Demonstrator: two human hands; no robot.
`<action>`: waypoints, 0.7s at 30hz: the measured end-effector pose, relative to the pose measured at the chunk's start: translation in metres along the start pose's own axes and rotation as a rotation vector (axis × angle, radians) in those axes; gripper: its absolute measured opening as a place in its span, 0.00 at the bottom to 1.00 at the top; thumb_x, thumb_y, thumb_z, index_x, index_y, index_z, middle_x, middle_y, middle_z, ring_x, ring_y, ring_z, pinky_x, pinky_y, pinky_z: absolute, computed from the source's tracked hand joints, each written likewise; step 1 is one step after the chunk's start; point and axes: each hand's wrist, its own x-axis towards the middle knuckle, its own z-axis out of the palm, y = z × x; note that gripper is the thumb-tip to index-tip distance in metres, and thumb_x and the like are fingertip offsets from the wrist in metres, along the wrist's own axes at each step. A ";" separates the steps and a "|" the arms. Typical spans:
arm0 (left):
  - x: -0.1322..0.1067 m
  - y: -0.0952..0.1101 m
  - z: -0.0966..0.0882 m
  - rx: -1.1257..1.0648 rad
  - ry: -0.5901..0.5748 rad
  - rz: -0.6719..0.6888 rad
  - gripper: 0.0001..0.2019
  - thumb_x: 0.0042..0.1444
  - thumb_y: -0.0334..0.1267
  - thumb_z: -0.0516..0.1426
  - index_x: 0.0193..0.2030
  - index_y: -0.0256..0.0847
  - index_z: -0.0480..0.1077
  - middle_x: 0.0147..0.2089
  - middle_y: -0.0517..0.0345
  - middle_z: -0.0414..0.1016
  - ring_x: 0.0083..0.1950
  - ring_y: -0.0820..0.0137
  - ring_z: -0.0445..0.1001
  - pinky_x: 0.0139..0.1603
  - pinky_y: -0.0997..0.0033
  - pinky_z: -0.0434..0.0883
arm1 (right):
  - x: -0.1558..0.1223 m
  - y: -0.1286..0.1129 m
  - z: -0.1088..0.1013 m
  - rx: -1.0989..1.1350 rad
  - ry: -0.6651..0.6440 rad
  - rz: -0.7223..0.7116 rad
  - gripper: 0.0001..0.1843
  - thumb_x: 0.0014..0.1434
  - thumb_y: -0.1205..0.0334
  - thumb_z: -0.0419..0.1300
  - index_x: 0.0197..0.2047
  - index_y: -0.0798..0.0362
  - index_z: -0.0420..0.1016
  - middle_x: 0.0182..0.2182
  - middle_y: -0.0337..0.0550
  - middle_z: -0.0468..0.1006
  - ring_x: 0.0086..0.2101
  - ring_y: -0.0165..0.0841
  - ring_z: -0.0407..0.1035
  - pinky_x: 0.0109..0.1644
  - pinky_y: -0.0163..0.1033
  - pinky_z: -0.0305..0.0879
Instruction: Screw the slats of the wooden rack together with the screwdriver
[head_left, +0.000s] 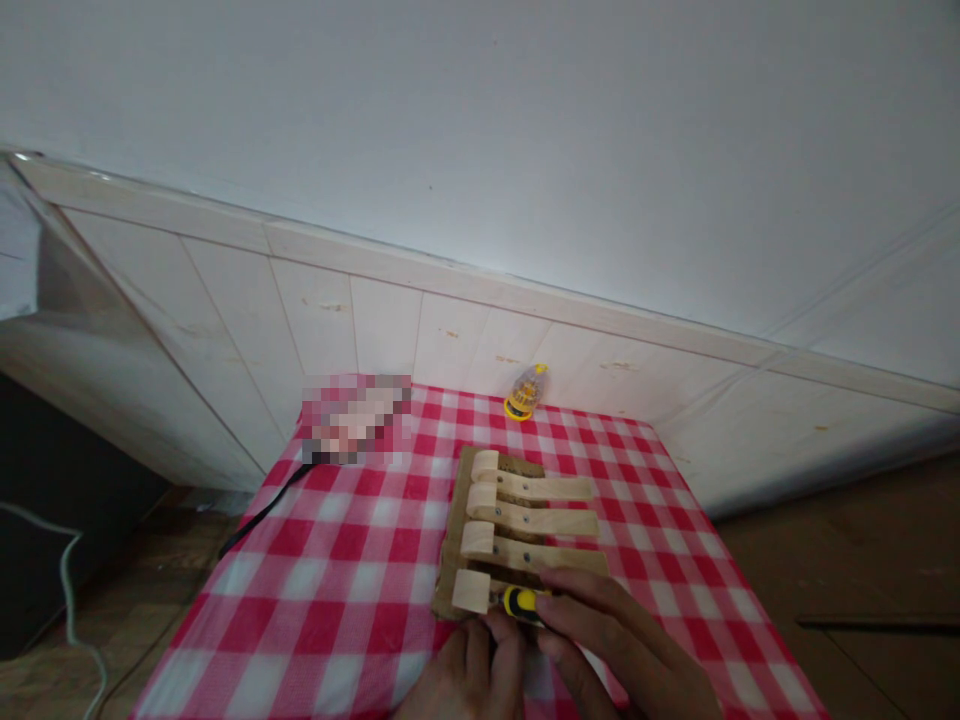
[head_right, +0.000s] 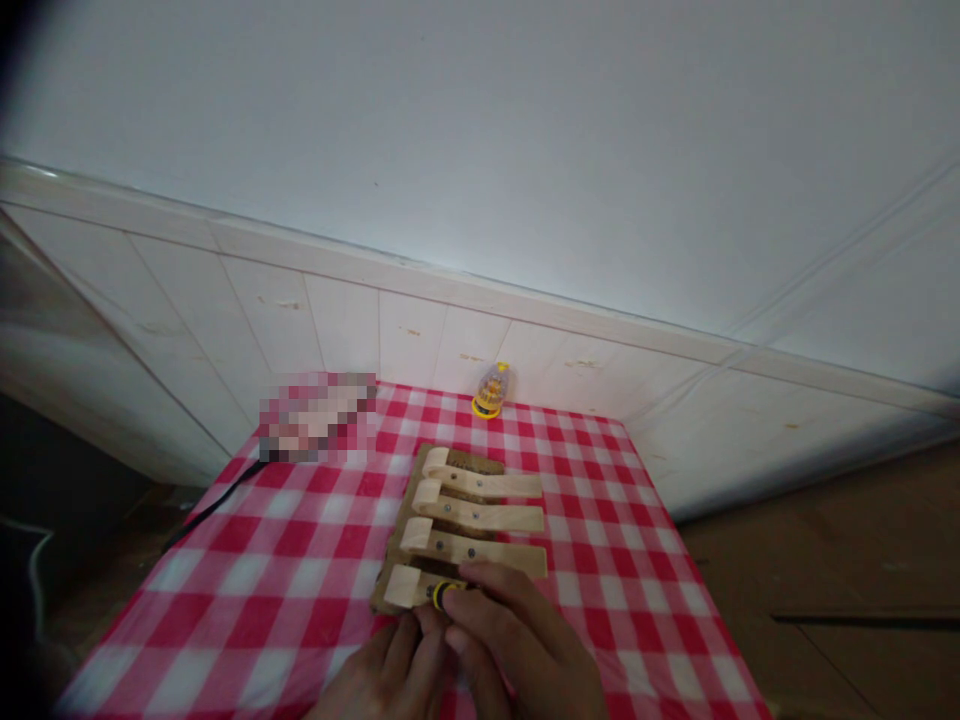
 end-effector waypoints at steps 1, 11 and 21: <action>0.000 0.000 0.000 -0.010 0.001 -0.012 0.14 0.62 0.23 0.51 0.52 0.29 0.73 0.41 0.45 0.76 0.33 0.66 0.73 0.31 0.69 0.74 | 0.000 0.000 -0.001 -0.008 -0.012 -0.016 0.17 0.68 0.67 0.63 0.58 0.45 0.81 0.50 0.42 0.88 0.48 0.37 0.86 0.52 0.33 0.82; 0.000 0.003 0.003 -0.014 -0.010 -0.010 0.14 0.62 0.22 0.51 0.51 0.27 0.73 0.40 0.44 0.77 0.30 0.67 0.74 0.27 0.70 0.74 | -0.002 -0.001 -0.001 -0.079 0.006 0.011 0.16 0.70 0.64 0.63 0.59 0.47 0.80 0.50 0.43 0.89 0.47 0.37 0.86 0.52 0.34 0.83; -0.002 0.000 0.002 -0.004 -0.026 0.032 0.13 0.65 0.25 0.52 0.54 0.28 0.72 0.43 0.45 0.77 0.33 0.68 0.74 0.30 0.70 0.75 | 0.001 -0.003 0.002 -0.039 0.042 0.061 0.11 0.71 0.61 0.63 0.55 0.49 0.80 0.44 0.43 0.89 0.42 0.35 0.86 0.47 0.32 0.84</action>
